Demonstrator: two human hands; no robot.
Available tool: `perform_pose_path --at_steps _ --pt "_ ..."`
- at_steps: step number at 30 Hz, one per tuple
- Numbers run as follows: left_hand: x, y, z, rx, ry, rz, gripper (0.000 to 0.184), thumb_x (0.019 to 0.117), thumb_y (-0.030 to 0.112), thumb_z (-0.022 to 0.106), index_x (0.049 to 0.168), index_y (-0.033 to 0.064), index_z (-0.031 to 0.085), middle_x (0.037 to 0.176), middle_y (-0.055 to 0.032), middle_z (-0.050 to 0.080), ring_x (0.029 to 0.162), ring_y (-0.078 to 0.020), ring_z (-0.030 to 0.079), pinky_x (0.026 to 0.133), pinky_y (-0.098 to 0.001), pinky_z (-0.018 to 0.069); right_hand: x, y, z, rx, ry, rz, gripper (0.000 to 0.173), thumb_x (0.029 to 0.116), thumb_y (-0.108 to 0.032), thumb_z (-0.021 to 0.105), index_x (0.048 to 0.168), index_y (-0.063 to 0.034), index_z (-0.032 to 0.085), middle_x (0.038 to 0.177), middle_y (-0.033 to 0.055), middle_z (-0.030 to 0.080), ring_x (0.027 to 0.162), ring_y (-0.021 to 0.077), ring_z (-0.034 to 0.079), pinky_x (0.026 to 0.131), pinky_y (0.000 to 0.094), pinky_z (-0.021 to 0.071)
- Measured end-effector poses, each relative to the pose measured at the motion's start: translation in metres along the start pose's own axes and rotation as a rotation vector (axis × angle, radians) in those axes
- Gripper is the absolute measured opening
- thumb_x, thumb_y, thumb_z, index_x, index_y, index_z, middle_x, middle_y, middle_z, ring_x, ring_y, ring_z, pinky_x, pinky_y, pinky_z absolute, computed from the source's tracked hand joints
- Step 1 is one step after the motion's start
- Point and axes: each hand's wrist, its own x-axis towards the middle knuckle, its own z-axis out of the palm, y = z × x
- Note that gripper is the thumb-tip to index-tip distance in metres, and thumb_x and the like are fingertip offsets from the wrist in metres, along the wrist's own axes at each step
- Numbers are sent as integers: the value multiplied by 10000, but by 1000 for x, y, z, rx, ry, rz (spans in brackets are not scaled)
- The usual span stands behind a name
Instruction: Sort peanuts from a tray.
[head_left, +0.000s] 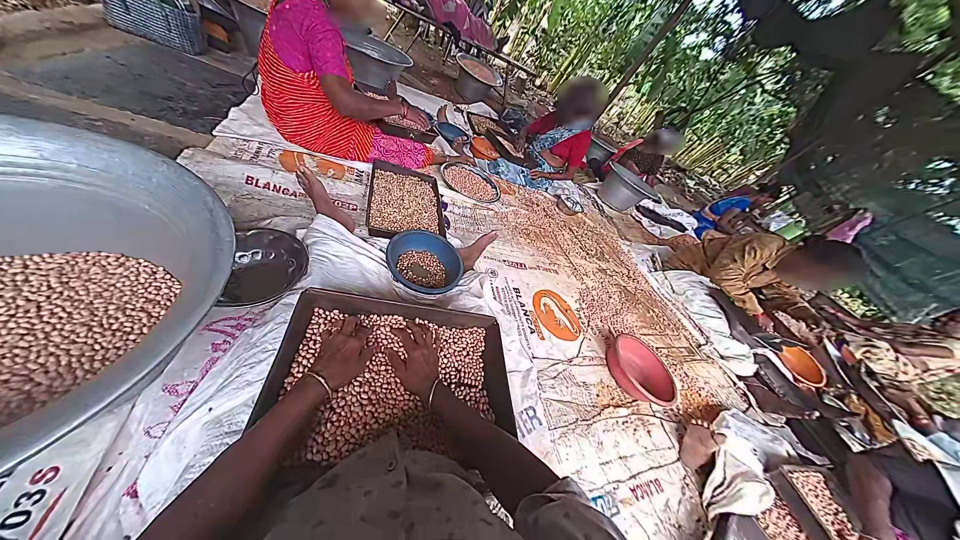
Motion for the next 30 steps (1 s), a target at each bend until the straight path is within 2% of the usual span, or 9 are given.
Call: perform_pose_path --at_steps 6,13,22,24,25,27,28,30 --pt "1 -1 -2 -1 6 9 435 1067 267 509 1431 38 572 1572 -254 386 1462 -463 344 1167 -656 264 2 0 0 15 9 -8 459 995 -380 578 1391 -163 655 1515 169 535 1462 453 392 1193 703 174" --pt "1 -2 -1 30 7 41 439 1028 206 591 1430 31 571 1565 -268 390 1445 -483 362 1150 -670 282 1 0 -1 9 -3 -9 466 1001 -399 563 1399 -175 650 1521 158 531 1466 445 387 1191 703 170" --pt "4 -5 2 8 -16 21 452 1044 225 569 1462 53 551 1582 -250 382 1457 -467 353 1170 -664 242 3 -1 -3 -22 -38 15 475 1015 -416 533 1416 -183 638 1528 153 527 1482 426 373 1207 686 145" --pt "4 -9 6 -202 79 81 472 1049 235 567 1467 19 531 1537 -275 431 1433 -459 397 1167 -633 290 3 -2 -4 -13 -37 12 469 1013 -407 539 1408 -177 645 1522 152 533 1479 425 379 1206 686 147" --pt "2 -10 6 -383 121 105 511 1063 256 538 1507 11 475 1535 -280 432 1429 -428 420 1167 -589 329 3 -1 -3 -7 -26 4 467 1010 -407 542 1399 -174 653 1514 155 542 1472 434 385 1202 691 152" --pt "3 -13 6 -857 146 136 614 1080 365 381 1607 64 295 1594 -180 402 1418 -251 476 1150 -416 415 3 1 -3 0 -24 -5 474 1012 -420 530 1402 -178 650 1514 158 541 1472 441 381 1201 691 155" --pt "4 -13 5 -1123 147 141 654 1076 417 305 1627 80 203 1605 -156 382 1383 -217 514 1109 -373 458 3 1 -3 5 -32 -3 477 1014 -419 527 1409 -178 645 1522 161 531 1477 444 372 1202 695 146" --pt "2 -14 -1 -1481 169 119 707 1074 527 265 1634 117 129 1569 -133 436 1328 -221 569 1071 -372 493 2 1 -2 5 -27 -4 474 1011 -416 535 1404 -176 650 1521 164 532 1470 447 382 1197 698 154"
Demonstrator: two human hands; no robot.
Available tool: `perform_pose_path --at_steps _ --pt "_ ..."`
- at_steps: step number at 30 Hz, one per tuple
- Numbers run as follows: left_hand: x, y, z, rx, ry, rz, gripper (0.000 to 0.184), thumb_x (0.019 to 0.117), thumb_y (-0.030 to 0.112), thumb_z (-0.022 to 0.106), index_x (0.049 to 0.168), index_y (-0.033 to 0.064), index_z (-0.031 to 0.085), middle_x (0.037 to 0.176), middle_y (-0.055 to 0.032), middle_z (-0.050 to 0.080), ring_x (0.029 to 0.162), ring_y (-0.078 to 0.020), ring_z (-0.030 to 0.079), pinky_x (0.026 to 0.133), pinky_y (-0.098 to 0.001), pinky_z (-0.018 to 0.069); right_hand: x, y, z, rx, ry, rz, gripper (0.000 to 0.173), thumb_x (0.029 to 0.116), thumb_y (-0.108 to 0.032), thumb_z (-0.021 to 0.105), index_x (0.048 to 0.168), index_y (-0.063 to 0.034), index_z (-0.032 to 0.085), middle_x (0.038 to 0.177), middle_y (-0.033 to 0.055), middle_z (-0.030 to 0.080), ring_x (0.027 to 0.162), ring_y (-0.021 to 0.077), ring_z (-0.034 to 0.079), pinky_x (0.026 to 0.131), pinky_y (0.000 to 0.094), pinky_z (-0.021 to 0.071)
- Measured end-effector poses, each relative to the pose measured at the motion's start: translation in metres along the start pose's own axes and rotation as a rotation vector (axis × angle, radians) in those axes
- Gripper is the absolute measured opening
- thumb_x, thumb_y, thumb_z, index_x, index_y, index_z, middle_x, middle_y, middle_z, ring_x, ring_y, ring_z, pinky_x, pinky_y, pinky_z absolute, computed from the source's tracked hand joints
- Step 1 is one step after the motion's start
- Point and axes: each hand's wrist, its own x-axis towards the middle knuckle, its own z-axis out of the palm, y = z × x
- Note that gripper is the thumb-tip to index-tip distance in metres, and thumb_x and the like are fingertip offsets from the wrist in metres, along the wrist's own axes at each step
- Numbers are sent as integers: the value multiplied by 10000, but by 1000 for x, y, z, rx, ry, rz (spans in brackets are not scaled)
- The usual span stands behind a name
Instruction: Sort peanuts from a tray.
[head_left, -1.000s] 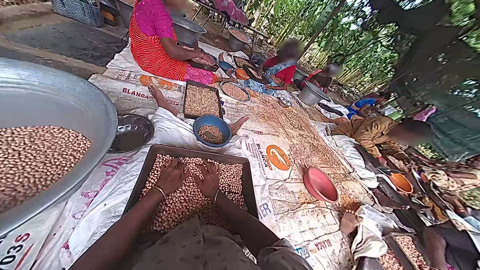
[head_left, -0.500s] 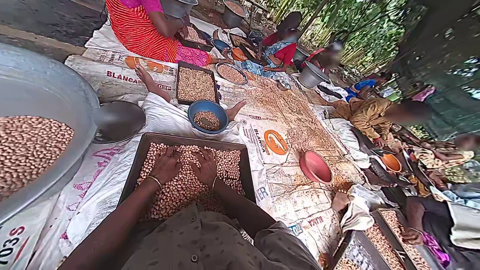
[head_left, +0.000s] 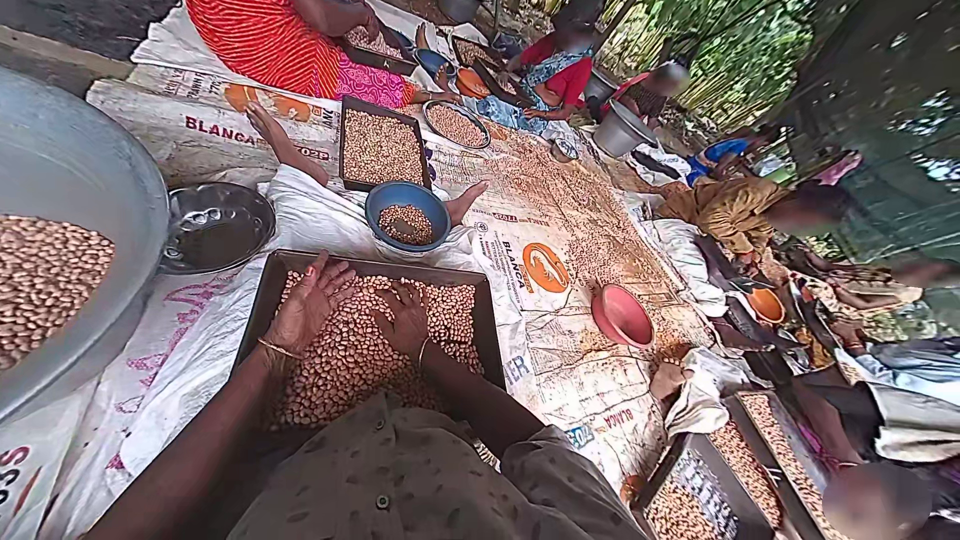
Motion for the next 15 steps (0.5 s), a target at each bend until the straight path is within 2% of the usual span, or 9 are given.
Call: perform_pose_path --at_steps 3,8,11,14,15 --pt "-1 5 -2 -126 47 -17 668 1095 516 167 1635 126 120 1534 -137 487 1313 -237 591 1086 -378 492 1 -1 -2 -3 -10 3 471 1015 -414 532 1412 -186 643 1525 159 528 1473 442 377 1198 694 159" --pt "0 2 -1 -36 45 -18 650 1098 483 219 1626 110 151 1518 -119 501 1269 -202 614 1049 -355 508 -1 0 -2 1 -8 1 471 1013 -407 538 1410 -177 644 1525 170 524 1475 446 374 1198 700 157" --pt "5 -3 -1 165 37 -3 624 1089 435 194 1588 72 285 1507 -133 506 1225 -194 622 983 -347 523 -1 2 1 18 53 -31 456 1000 -383 563 1382 -159 665 1502 184 544 1448 466 405 1177 717 182" --pt "3 -3 1 539 -10 14 634 1083 436 275 1577 45 347 1542 -170 478 1356 -239 537 1091 -389 462 -1 4 5 18 94 -57 448 987 -383 567 1356 -157 683 1479 188 563 1424 476 432 1155 733 210" --pt "0 0 3 698 -62 2 611 1084 401 347 1581 44 347 1580 -182 431 1438 -267 454 1168 -419 385 -1 3 5 16 79 -52 454 990 -385 563 1364 -154 677 1489 191 554 1432 479 422 1158 734 200"
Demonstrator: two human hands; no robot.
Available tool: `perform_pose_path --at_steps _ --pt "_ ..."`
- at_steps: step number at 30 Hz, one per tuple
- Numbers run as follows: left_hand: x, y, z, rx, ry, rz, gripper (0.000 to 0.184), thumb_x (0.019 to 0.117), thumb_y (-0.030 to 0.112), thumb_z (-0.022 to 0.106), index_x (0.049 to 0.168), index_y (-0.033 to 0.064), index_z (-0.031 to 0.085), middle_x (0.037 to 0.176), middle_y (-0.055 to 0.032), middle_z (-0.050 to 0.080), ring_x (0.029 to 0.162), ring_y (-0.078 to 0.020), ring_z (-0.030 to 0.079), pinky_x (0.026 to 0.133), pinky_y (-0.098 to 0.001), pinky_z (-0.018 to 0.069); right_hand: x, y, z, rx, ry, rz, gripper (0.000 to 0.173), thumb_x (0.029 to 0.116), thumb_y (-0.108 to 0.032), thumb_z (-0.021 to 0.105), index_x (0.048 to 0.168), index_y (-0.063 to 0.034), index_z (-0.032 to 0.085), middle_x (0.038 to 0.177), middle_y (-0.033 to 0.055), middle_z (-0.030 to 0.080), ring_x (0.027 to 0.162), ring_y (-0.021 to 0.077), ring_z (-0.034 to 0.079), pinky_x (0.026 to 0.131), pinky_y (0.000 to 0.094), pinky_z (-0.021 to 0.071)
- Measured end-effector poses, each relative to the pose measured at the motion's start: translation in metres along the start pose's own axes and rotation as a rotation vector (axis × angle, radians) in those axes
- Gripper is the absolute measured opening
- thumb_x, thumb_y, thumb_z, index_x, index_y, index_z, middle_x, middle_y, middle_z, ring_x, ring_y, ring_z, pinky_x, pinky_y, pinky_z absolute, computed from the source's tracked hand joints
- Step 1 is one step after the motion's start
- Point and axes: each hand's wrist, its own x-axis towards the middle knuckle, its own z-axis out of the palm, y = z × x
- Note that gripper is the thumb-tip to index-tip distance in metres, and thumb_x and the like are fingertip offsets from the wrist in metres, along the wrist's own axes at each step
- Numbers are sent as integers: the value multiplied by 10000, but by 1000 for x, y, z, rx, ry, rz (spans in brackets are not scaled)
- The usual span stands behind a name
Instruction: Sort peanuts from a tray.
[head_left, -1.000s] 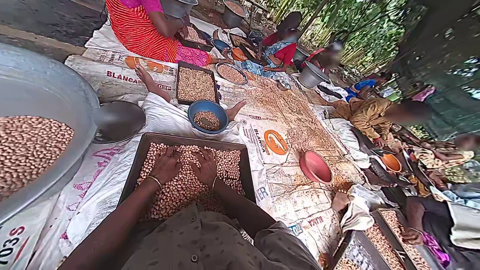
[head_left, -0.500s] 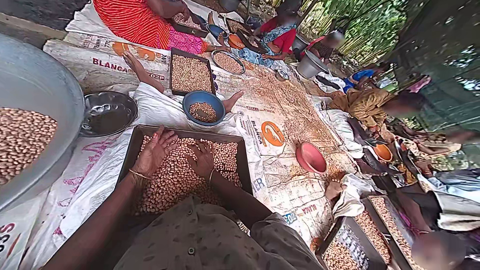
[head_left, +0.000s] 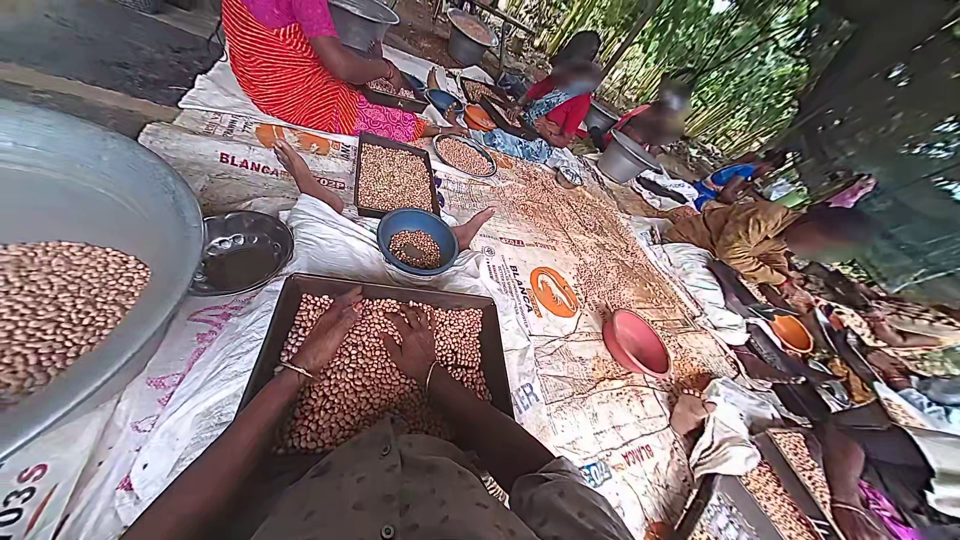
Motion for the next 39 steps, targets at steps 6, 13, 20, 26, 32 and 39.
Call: perform_pose_path --at_steps 6,13,20,26,32,39 --pt "-7 6 8 617 -416 30 588 941 328 726 1485 192 552 1674 -165 256 1550 -410 182 1171 -729 109 -14 -15 -67 45 -567 4 663 976 -354 667 1566 -147 446 1691 166 249 1575 407 141 1217 685 102" --pt "-8 -5 21 546 -720 281 412 907 242 761 1314 204 707 1546 -122 474 1462 -361 369 1180 -642 221 -98 34 -110 -73 -453 285 705 916 -306 726 1549 -128 472 1672 245 240 1569 432 149 1257 601 154" --pt "-12 2 20 422 -350 368 359 963 16 581 1301 54 693 1492 -215 499 1341 -359 536 1108 -473 456 -37 48 -39 153 184 400 592 977 -309 638 1435 54 536 1500 283 497 1433 481 413 1172 627 311" --pt "-6 -4 -10 469 331 399 312 980 74 501 1170 -66 705 1309 -286 621 1218 -451 611 1051 -582 470 30 -57 0 159 -182 183 462 976 -368 651 1373 -132 656 1518 150 526 1468 421 369 1114 691 307" --pt "-47 5 -62 395 442 22 430 1005 92 574 1400 -74 531 1343 -341 565 1144 -487 611 980 -617 473 8 -46 -44 -51 -527 42 537 968 -251 648 1478 -114 550 1596 116 445 1523 338 309 1193 668 197" --pt "-120 -36 -53 -270 281 -249 377 896 56 585 1270 14 578 1077 12 665 892 21 634 802 -182 547 -95 50 -89 217 -371 6 636 929 -419 715 1402 -8 602 1545 208 488 1485 392 374 1239 563 231"
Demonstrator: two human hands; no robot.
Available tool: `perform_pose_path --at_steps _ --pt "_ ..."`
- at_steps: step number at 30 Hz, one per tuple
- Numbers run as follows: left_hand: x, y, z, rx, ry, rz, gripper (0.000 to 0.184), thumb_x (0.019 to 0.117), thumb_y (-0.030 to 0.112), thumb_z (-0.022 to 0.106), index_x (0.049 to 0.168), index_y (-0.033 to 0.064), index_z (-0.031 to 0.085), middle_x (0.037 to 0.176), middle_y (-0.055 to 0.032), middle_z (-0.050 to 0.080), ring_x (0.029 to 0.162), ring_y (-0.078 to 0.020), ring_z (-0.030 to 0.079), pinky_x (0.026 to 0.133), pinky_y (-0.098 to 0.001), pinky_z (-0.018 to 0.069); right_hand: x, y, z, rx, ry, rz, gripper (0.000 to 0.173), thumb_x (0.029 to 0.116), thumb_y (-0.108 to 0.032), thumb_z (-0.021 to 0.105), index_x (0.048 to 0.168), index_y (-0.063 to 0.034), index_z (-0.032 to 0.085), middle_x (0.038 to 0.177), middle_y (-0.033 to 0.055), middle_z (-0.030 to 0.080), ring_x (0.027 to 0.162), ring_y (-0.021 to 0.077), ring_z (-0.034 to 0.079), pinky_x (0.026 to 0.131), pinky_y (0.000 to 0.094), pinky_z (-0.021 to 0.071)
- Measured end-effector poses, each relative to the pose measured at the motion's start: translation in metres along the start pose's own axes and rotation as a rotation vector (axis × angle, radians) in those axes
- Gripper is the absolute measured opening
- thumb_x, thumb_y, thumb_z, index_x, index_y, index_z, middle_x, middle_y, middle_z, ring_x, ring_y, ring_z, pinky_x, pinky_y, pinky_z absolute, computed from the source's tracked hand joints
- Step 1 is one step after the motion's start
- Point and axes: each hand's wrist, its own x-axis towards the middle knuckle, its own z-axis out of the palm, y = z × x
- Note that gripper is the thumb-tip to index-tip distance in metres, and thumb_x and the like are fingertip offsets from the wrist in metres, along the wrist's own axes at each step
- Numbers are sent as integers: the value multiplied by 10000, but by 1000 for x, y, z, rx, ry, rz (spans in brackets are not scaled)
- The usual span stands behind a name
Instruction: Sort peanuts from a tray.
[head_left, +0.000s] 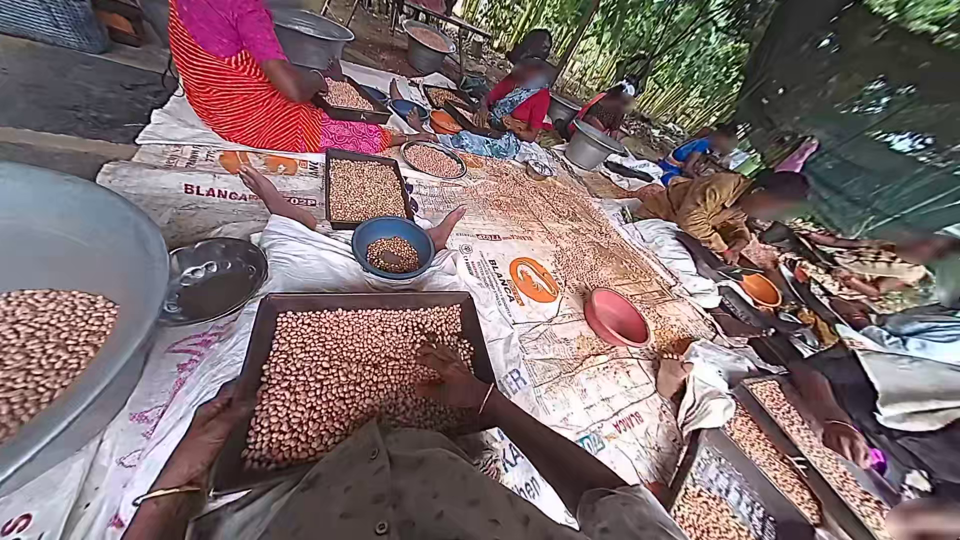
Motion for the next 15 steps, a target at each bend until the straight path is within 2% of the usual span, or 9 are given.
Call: perform_pose_path --at_steps 2,4,5,7,9,11,13,14,15 --pt "-9 12 14 -73 28 -18 442 851 7 569 1292 13 565 1062 37 664 865 49 624 764 -147 528 -23 -27 8 66 -17 -33 766 888 -438 741 1511 -59 508 1616 232 378 1510 450 309 1233 626 168" --pt "-14 36 22 -69 3 28 524 815 -3 562 1338 29 545 1101 47 669 897 54 631 782 -141 530 -17 -45 22 42 34 -132 777 887 -376 746 1563 -131 453 1657 264 269 1502 536 262 1183 738 170" --pt "-17 51 27 -44 -23 86 569 796 -6 559 1364 21 532 1136 40 668 929 54 631 808 -141 527 -7 -53 28 6 86 -173 796 852 -330 778 1562 -159 462 1664 257 256 1497 550 259 1161 757 208" --pt "-28 84 38 26 -79 201 601 784 -15 544 1384 9 511 1161 38 647 955 62 607 831 -134 506 17 -73 26 -70 183 -237 861 734 -169 825 1534 -167 506 1658 247 279 1479 558 291 1131 700 335" --pt "-37 111 51 49 -79 246 561 779 -56 531 1333 33 538 1064 85 663 886 93 615 775 -106 515 40 -89 15 -72 263 -207 851 709 -13 784 1510 -146 533 1653 255 283 1490 553 271 1121 662 373" --pt "-37 115 54 25 -87 249 587 784 -92 534 1359 23 534 1071 61 680 882 74 632 767 -119 527 62 -86 0 -115 322 -61 755 725 11 767 1447 -135 600 1616 255 361 1470 529 338 1102 644 403" --pt "-36 94 43 -11 -103 232 686 765 -87 540 1440 17 480 1204 25 672 978 58 635 835 -134 529 68 -59 -9 -208 296 81 581 821 -123 737 1393 -99 641 1545 232 476 1401 475 456 1085 606 424" --pt "-39 80 35 -43 -86 197 708 748 -87 543 1445 19 478 1226 20 673 990 49 641 843 -141 533 60 -39 -8 -213 268 78 496 884 -187 686 1358 -43 659 1484 251 535 1374 473 489 1098 597 418" --pt "-44 65 28 -74 -44 148 691 725 -84 545 1407 21 509 1179 33 691 951 50 655 810 -139 545 45 -22 -5 -172 218 47 458 938 -254 655 1328 -12 673 1437 249 582 1373 459 500 1138 574 393"
